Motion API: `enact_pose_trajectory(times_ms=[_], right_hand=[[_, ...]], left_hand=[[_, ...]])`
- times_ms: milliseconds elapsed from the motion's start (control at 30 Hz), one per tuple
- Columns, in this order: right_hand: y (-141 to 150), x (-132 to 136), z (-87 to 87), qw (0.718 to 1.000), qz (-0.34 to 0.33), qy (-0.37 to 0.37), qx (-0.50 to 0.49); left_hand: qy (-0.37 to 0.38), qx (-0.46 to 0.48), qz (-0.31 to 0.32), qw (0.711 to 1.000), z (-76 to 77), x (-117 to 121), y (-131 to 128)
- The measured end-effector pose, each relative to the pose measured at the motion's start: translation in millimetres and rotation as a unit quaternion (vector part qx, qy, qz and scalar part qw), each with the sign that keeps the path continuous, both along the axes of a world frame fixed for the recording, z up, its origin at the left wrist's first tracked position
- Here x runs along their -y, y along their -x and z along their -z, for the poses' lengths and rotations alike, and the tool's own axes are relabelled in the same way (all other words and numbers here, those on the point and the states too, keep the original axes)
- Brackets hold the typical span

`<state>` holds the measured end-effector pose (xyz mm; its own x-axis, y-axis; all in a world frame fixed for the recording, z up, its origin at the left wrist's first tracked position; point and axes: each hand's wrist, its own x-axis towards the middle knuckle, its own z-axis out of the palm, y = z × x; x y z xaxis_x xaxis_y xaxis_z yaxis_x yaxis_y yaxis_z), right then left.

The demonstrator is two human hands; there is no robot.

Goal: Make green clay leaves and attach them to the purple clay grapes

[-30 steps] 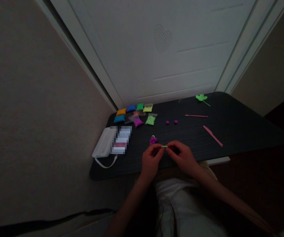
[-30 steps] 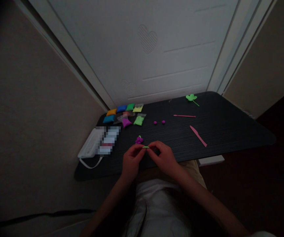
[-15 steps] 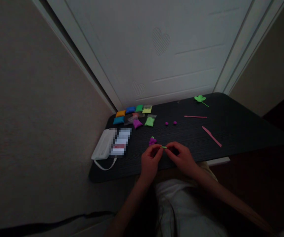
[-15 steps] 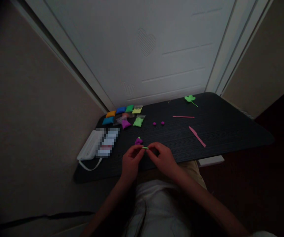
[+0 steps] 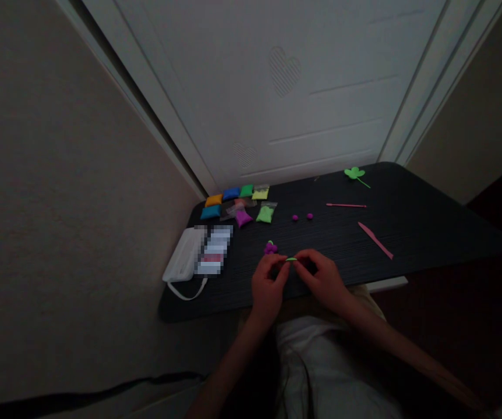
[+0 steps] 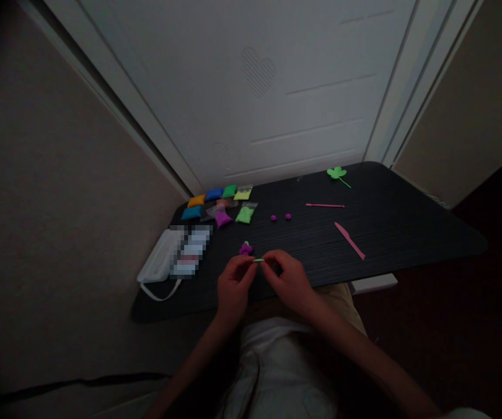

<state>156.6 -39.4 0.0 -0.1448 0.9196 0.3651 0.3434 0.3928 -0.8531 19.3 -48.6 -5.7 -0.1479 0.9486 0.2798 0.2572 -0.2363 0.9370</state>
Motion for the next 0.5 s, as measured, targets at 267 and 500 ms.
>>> enact_pose_trajectory(times_ms=[267, 500], right_hand=[[-1.5, 1.7, -0.4, 1.0, 0.007, 0.004, -0.01], [-0.3, 0.1, 1.3, 1.0, 0.009, 0.012, -0.006]], left_hand=[[0.059, -0.051, 0.031, 0.996, 3.3, -1.9, -0.4], [0.037, -0.047, 0.015, 0.998, 2.0, -1.7, -0.9]])
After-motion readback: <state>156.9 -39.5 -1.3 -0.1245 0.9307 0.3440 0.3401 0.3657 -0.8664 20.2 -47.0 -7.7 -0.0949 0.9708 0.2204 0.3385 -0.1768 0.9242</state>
